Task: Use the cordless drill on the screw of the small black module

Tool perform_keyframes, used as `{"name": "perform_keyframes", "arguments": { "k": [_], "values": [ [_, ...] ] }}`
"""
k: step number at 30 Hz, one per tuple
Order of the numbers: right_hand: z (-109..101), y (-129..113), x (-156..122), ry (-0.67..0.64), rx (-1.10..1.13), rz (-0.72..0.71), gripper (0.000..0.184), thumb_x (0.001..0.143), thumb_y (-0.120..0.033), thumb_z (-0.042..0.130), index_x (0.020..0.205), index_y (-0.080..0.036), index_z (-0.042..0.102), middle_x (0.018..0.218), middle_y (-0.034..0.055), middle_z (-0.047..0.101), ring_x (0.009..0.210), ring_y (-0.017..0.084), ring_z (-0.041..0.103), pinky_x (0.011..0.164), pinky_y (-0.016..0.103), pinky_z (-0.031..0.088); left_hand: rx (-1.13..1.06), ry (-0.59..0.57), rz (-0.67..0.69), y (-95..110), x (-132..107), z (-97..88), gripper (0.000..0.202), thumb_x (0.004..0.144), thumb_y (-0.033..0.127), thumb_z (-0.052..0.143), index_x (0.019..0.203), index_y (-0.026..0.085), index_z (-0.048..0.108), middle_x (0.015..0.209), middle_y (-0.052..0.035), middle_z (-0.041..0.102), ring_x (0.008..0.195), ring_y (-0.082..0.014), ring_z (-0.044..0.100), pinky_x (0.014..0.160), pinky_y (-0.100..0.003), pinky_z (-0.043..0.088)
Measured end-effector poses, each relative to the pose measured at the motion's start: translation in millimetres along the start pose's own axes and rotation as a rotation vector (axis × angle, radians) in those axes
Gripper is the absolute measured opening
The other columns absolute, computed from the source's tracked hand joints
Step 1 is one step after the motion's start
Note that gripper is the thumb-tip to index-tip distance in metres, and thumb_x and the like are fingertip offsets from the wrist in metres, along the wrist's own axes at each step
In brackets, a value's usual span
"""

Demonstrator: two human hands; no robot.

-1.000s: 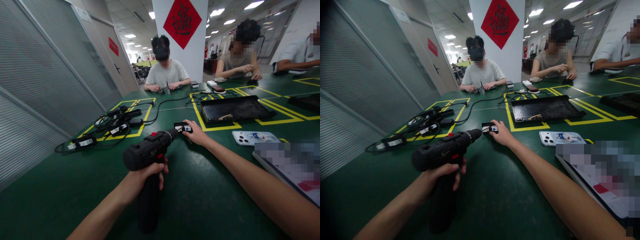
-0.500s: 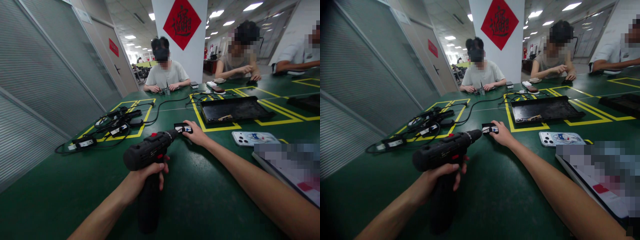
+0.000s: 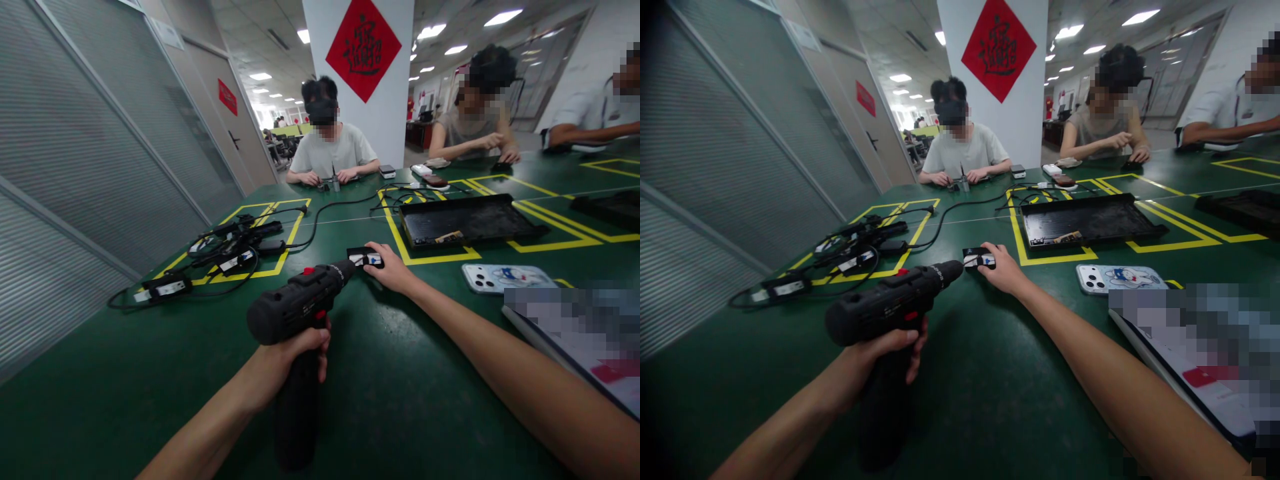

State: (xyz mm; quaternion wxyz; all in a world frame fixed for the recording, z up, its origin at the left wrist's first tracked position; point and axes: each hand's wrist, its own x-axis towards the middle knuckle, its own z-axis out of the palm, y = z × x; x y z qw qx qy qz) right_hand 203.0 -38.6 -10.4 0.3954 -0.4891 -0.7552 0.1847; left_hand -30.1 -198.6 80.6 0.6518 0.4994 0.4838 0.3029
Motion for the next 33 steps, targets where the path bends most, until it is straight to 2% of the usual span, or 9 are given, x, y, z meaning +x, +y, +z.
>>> {"name": "perform_keyframes", "arguments": {
  "k": [4,11,18,27,33],
  "values": [
    [-0.1,-0.6,-0.3,0.004,0.000,-0.008,0.052,0.077,-0.029,0.061,0.127,-0.024,0.045,0.117,0.0065,0.048,0.106,0.020,0.053,0.096,0.035,0.040,-0.004,0.011,-0.007,1.1,-0.8,0.9,0.019,0.082,0.030,0.056,0.095,0.016,0.057,0.073,0.0001,0.056,0.055,-0.0129,0.057,0.056,-0.028,0.044],
    [-0.8,-1.8,-0.9,0.001,-0.001,0.001,0.052,0.077,-0.029,0.061,0.127,-0.025,0.045,0.117,0.0063,0.048,0.105,0.020,0.053,0.095,0.035,0.041,0.008,-0.025,-0.008,10.2,-2.5,2.6,0.031,0.083,0.028,0.052,0.111,0.015,0.053,0.086,-0.0040,0.060,0.056,-0.0129,0.057,0.056,-0.028,0.043],
    [-0.3,-1.5,-1.0,0.006,0.003,-0.003,0.052,0.077,-0.029,0.061,0.127,-0.025,0.045,0.117,0.0060,0.048,0.105,0.020,0.053,0.095,0.034,0.041,0.019,-0.009,0.013,7.9,-2.6,3.6,0.040,0.083,0.031,0.051,0.121,0.016,0.050,0.085,-0.0039,0.060,0.055,-0.0132,0.056,0.057,-0.029,0.044],
    [0.6,-0.7,-0.6,0.003,-0.006,0.004,0.054,0.077,-0.029,0.060,0.128,-0.025,0.044,0.118,0.0065,0.048,0.107,0.021,0.053,0.096,0.035,0.041,0.001,-0.012,-0.031,10.7,-2.9,2.0,0.026,0.082,0.029,0.054,0.104,0.014,0.055,0.081,-0.0032,0.059,0.056,-0.0130,0.058,0.057,-0.028,0.044],
    [0.2,-1.2,-1.1,-0.002,-0.006,0.003,0.053,0.077,-0.028,0.059,0.128,-0.026,0.045,0.117,0.0062,0.048,0.106,0.021,0.053,0.096,0.036,0.041,-0.040,0.004,-0.052,9.1,-2.4,2.3,0.025,0.080,0.028,0.057,0.101,0.013,0.055,0.077,-0.0025,0.059,0.055,-0.0133,0.058,0.057,-0.029,0.045]
  ]
}}
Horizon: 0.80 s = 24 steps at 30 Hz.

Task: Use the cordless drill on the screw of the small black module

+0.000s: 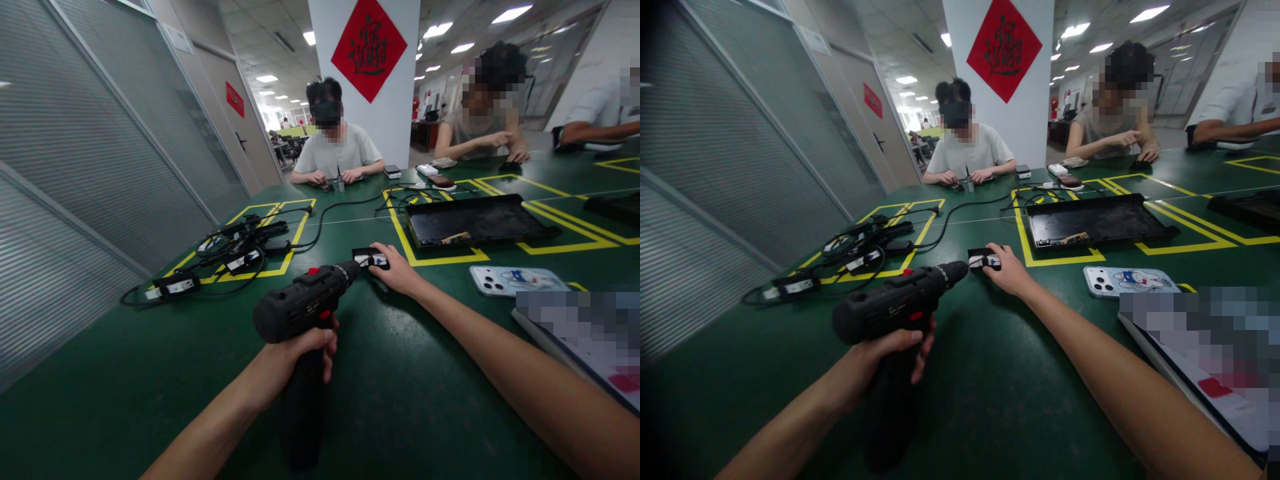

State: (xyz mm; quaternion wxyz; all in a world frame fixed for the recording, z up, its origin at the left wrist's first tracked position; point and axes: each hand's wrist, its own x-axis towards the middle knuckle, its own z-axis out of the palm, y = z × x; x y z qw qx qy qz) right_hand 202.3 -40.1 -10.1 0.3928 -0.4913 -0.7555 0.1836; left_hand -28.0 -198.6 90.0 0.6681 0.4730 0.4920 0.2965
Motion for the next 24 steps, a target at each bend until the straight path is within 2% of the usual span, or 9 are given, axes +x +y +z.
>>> {"name": "perform_keyframes", "arguments": {
  "k": [7,24],
  "values": [
    [-0.7,-1.7,-0.3,-0.010,-0.006,0.024,0.052,0.079,-0.028,0.057,0.129,-0.027,0.044,0.114,0.0062,0.049,0.101,0.021,0.055,0.093,0.036,0.043,-0.005,-0.013,0.054,-9.3,2.1,-4.1,0.024,0.082,0.030,0.055,0.101,0.015,0.056,0.070,-0.0004,0.057,0.055,-0.0137,0.057,0.058,-0.029,0.045],
    [-1.1,-1.6,0.6,-0.008,-0.018,0.013,0.050,0.080,-0.029,0.056,0.129,-0.024,0.044,0.116,0.0075,0.049,0.104,0.022,0.054,0.095,0.036,0.042,-0.004,-0.044,0.046,-6.6,1.5,-3.3,0.016,0.085,0.027,0.052,0.096,0.015,0.052,0.067,0.0010,0.056,0.056,-0.0135,0.056,0.059,-0.030,0.043]
  ]
}}
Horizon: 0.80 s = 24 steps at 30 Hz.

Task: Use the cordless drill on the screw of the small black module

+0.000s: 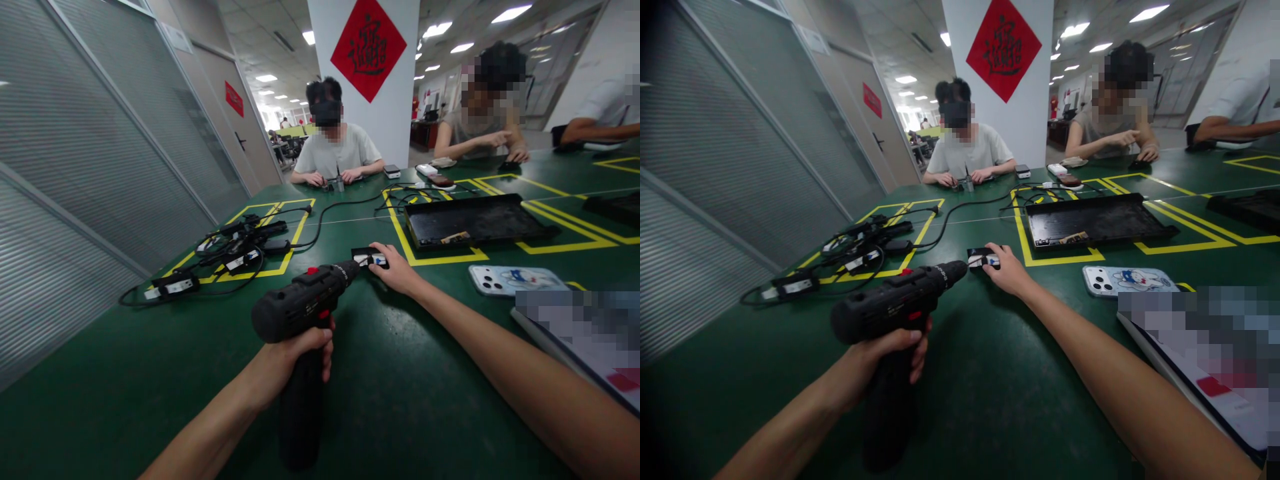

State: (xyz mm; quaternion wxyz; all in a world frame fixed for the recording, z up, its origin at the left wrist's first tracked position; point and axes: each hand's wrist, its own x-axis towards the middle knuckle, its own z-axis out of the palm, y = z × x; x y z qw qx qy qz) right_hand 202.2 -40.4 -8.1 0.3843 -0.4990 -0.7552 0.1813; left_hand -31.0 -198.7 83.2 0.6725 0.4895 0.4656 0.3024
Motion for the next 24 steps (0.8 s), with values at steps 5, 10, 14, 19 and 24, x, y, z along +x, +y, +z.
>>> {"name": "perform_keyframes", "arguments": {
  "k": [5,10,14,19,24],
  "values": [
    [2.1,1.8,0.3,0.004,0.004,-0.002,0.051,0.080,-0.030,0.057,0.129,-0.024,0.044,0.116,0.0072,0.048,0.104,0.021,0.054,0.095,0.036,0.042,-0.003,0.000,-0.041,4.3,-0.7,2.0,0.016,0.085,0.027,0.051,0.095,0.015,0.051,0.067,0.0012,0.055,0.056,-0.0139,0.056,0.059,-0.031,0.043],
    [2.7,2.8,0.1,0.008,0.013,-0.010,0.050,0.080,-0.029,0.057,0.128,-0.025,0.045,0.116,0.0070,0.049,0.104,0.021,0.054,0.095,0.035,0.042,-0.019,0.002,-0.014,-0.9,0.0,0.1,0.016,0.085,0.027,0.052,0.095,0.016,0.051,0.067,0.0016,0.055,0.056,-0.0135,0.055,0.059,-0.030,0.043],
    [2.0,1.6,-0.1,0.006,0.007,-0.008,0.050,0.080,-0.029,0.057,0.128,-0.025,0.045,0.115,0.0071,0.049,0.104,0.021,0.054,0.094,0.036,0.042,-0.007,-0.005,0.002,-4.4,1.2,-1.2,0.015,0.085,0.028,0.052,0.094,0.016,0.052,0.068,0.0014,0.055,0.056,-0.0132,0.055,0.059,-0.030,0.043],
    [1.3,1.1,0.2,0.005,0.006,0.004,0.050,0.080,-0.029,0.057,0.128,-0.025,0.045,0.115,0.0072,0.049,0.103,0.022,0.055,0.094,0.036,0.042,-0.004,0.000,0.010,-4.4,1.1,-1.9,0.019,0.085,0.028,0.051,0.100,0.016,0.054,0.068,0.0012,0.055,0.057,-0.0141,0.056,0.059,-0.031,0.044],
    [0.3,0.4,-0.2,0.003,0.006,0.005,0.050,0.080,-0.029,0.057,0.128,-0.025,0.045,0.115,0.0073,0.048,0.102,0.022,0.055,0.093,0.036,0.042,-0.020,0.037,-0.001,-3.6,-0.4,-0.3,0.034,0.084,0.029,0.053,0.115,0.015,0.051,0.068,0.0011,0.054,0.056,-0.0150,0.055,0.058,-0.032,0.043]
  ]
}}
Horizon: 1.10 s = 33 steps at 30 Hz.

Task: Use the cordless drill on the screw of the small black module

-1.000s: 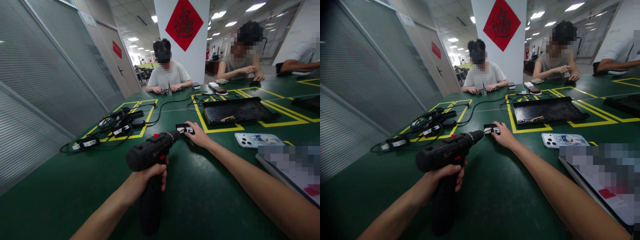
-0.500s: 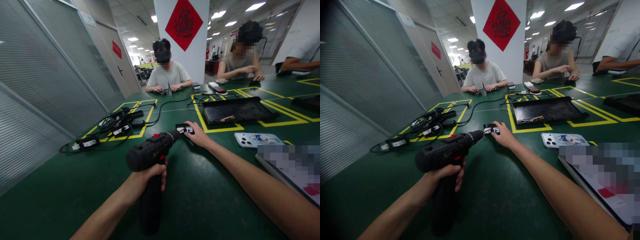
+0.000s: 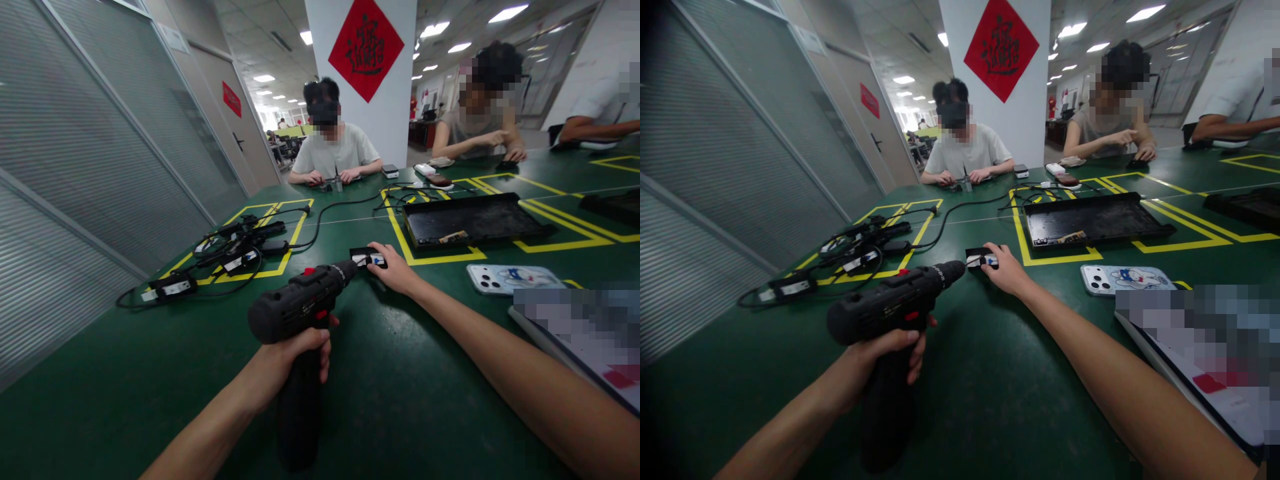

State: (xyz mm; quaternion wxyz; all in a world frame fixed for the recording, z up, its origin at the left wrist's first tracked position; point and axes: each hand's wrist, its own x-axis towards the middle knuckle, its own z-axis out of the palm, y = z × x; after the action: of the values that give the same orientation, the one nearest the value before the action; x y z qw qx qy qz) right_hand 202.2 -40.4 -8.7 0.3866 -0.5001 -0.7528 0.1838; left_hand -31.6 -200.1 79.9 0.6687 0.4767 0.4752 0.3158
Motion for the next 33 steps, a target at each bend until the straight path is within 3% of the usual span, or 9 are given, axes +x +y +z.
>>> {"name": "perform_keyframes", "arguments": {
  "k": [5,11,16,28,33],
  "values": [
    [0.0,-1.0,0.0,0.000,-0.004,-0.005,0.049,0.080,-0.030,0.056,0.128,-0.024,0.045,0.116,0.0077,0.048,0.103,0.022,0.054,0.094,0.036,0.042,0.024,0.020,-0.008,1.3,-0.3,2.2,0.039,0.084,0.030,0.053,0.120,0.016,0.048,0.067,0.0017,0.054,0.055,-0.0152,0.055,0.058,-0.033,0.043],
    [1.5,0.6,0.3,0.012,0.004,-0.014,0.050,0.080,-0.029,0.057,0.128,-0.024,0.045,0.115,0.0073,0.048,0.104,0.021,0.054,0.095,0.036,0.041,0.003,-0.019,-0.007,-1.7,1.0,-2.4,0.021,0.084,0.029,0.053,0.101,0.015,0.055,0.069,0.0006,0.055,0.057,-0.0149,0.056,0.058,-0.031,0.043],
    [1.0,-0.7,-0.6,0.009,0.013,-0.011,0.049,0.080,-0.028,0.056,0.127,-0.024,0.045,0.115,0.0072,0.048,0.102,0.020,0.054,0.094,0.034,0.042,0.011,-0.027,-0.008,-1.5,1.0,-2.9,0.017,0.085,0.028,0.052,0.096,0.016,0.055,0.070,0.0003,0.056,0.058,-0.0139,0.056,0.059,-0.030,0.043],
    [-1.0,-2.2,-0.8,0.001,0.003,-0.006,0.049,0.081,-0.030,0.056,0.128,-0.024,0.045,0.117,0.0072,0.048,0.105,0.021,0.054,0.096,0.035,0.041,0.009,-0.035,0.003,-0.9,1.9,-2.3,0.016,0.084,0.029,0.053,0.094,0.016,0.055,0.070,0.0003,0.056,0.058,-0.0139,0.056,0.059,-0.030,0.044],
    [-0.4,-1.0,-0.8,0.003,0.008,-0.006,0.049,0.080,-0.029,0.057,0.127,-0.025,0.045,0.116,0.0067,0.049,0.104,0.021,0.054,0.094,0.035,0.041,-0.020,-0.023,-0.015,1.6,0.4,-1.4,0.026,0.083,0.029,0.054,0.106,0.015,0.055,0.069,0.0004,0.055,0.057,-0.0144,0.056,0.058,-0.030,0.044]
  ]
}}
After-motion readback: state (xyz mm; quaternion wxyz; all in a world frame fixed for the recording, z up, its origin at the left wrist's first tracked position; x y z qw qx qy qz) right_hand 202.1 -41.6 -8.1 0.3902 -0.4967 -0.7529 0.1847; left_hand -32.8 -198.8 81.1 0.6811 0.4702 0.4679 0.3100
